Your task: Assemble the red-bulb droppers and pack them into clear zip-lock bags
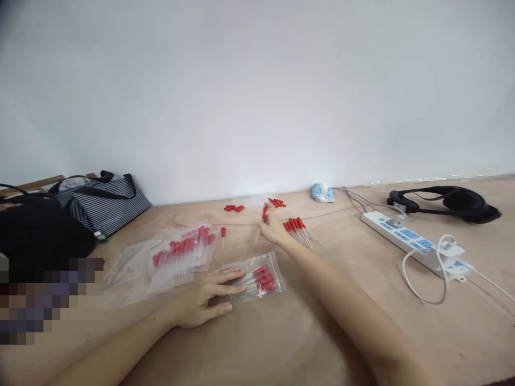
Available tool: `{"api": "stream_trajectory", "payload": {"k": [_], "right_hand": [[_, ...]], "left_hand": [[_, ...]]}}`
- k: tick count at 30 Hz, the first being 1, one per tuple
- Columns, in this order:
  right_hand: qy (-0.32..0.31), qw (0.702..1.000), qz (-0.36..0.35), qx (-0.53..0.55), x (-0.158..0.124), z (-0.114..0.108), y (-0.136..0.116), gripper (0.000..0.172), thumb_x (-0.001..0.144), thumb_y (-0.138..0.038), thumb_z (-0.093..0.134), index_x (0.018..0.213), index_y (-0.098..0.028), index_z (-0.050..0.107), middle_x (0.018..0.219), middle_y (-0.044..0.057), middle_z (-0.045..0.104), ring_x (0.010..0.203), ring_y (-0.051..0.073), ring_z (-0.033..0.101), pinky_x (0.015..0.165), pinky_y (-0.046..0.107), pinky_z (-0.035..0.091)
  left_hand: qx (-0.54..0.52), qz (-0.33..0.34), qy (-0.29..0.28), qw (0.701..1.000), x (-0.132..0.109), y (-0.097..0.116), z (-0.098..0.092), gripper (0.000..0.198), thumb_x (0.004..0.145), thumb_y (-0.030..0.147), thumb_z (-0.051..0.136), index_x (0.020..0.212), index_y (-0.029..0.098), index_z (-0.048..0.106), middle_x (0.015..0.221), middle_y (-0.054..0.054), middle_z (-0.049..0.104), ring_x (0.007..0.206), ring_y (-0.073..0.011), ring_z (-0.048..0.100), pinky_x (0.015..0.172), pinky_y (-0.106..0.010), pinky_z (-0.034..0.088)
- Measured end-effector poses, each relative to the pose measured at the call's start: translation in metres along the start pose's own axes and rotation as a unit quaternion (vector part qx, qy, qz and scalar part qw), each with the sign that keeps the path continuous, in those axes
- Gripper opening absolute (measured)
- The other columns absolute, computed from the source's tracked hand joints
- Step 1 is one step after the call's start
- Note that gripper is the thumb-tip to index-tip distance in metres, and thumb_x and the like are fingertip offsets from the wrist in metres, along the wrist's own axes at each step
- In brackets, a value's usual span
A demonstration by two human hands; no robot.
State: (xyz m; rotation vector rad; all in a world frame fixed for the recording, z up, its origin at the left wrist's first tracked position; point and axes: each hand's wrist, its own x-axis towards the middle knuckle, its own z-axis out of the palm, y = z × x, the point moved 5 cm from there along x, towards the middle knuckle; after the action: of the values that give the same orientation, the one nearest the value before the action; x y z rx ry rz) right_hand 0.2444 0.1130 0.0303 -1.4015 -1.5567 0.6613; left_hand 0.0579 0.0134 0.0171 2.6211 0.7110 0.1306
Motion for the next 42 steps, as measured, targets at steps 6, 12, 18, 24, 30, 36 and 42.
{"api": "stream_trajectory", "payload": {"k": [6,12,18,24,30,36,42], "right_hand": [[0.176,0.961,0.112,0.183,-0.064,-0.064,0.06,0.043,0.066,-0.025,0.052,0.101,-0.023,0.027,0.056,-0.009,0.048,0.044,0.012,0.051,0.041,0.022,0.042],[0.149,0.926,0.13,0.321,-0.085,-0.037,0.054,0.041,0.066,-0.028,0.058,0.092,-0.026,0.027,0.059,-0.007,0.054,0.05,0.014,0.056,0.048,0.028,0.048],[0.063,0.916,0.12,0.377,-0.088,-0.013,0.038,0.034,0.071,-0.043,0.054,0.087,-0.026,0.029,0.054,-0.007,0.053,0.045,0.013,0.054,0.044,0.026,0.045],[-0.092,0.934,0.121,0.325,-0.09,-0.002,0.035,0.041,0.056,-0.045,0.07,0.078,-0.019,0.045,0.053,-0.007,0.056,0.041,0.007,0.049,0.043,0.02,0.04],[-0.162,0.93,0.153,0.292,-0.084,0.01,0.034,0.039,0.056,-0.049,0.067,0.071,-0.014,0.061,0.061,0.003,0.065,0.058,0.016,0.06,0.06,0.03,0.047],[-0.066,0.991,0.08,0.08,-0.075,0.009,0.035,0.026,0.064,-0.039,0.06,0.066,-0.014,0.065,0.059,0.004,0.065,0.054,0.016,0.059,0.05,0.026,0.044],[-0.091,0.989,0.022,-0.118,-0.054,-0.02,0.022,0.019,0.068,-0.022,0.052,0.051,-0.016,0.058,0.049,-0.001,0.058,0.049,0.012,0.054,0.048,0.02,0.038]], "left_hand": [[0.0,-0.001,0.002,1.0,0.0,-0.001,0.0,0.04,0.084,0.036,0.047,0.123,0.034,0.043,0.136,0.0,0.035,0.126,-0.0249,0.028,0.102,-0.046,0.023],[0.01,-0.005,-0.003,1.0,0.001,-0.001,0.0,0.04,0.084,0.036,0.047,0.124,0.034,0.043,0.136,0.0,0.035,0.126,-0.0238,0.028,0.102,-0.045,0.023],[0.005,-0.015,-0.011,1.0,0.002,-0.001,0.001,0.04,0.084,0.035,0.046,0.124,0.035,0.042,0.137,-0.001,0.033,0.127,-0.0255,0.026,0.102,-0.048,0.021],[0.0,-0.032,-0.015,0.999,0.001,-0.002,0.002,0.041,0.084,0.036,0.046,0.125,0.036,0.04,0.141,0.0,0.025,0.128,-0.0273,0.022,0.102,-0.049,0.019],[0.001,-0.039,-0.015,0.999,0.0,-0.003,0.002,0.042,0.084,0.036,0.047,0.125,0.036,0.04,0.141,0.0,0.025,0.128,-0.0272,0.021,0.102,-0.049,0.02],[0.0,-0.024,0.001,1.0,0.0,-0.003,0.001,0.04,0.083,0.036,0.048,0.123,0.035,0.043,0.14,0.0,0.028,0.128,-0.0273,0.023,0.101,-0.049,0.022],[0.017,-0.01,0.017,1.0,0.0,-0.001,0.0,0.04,0.083,0.034,0.048,0.123,0.034,0.044,0.138,-0.001,0.031,0.125,-0.0262,0.029,0.1,-0.046,0.027]]}}
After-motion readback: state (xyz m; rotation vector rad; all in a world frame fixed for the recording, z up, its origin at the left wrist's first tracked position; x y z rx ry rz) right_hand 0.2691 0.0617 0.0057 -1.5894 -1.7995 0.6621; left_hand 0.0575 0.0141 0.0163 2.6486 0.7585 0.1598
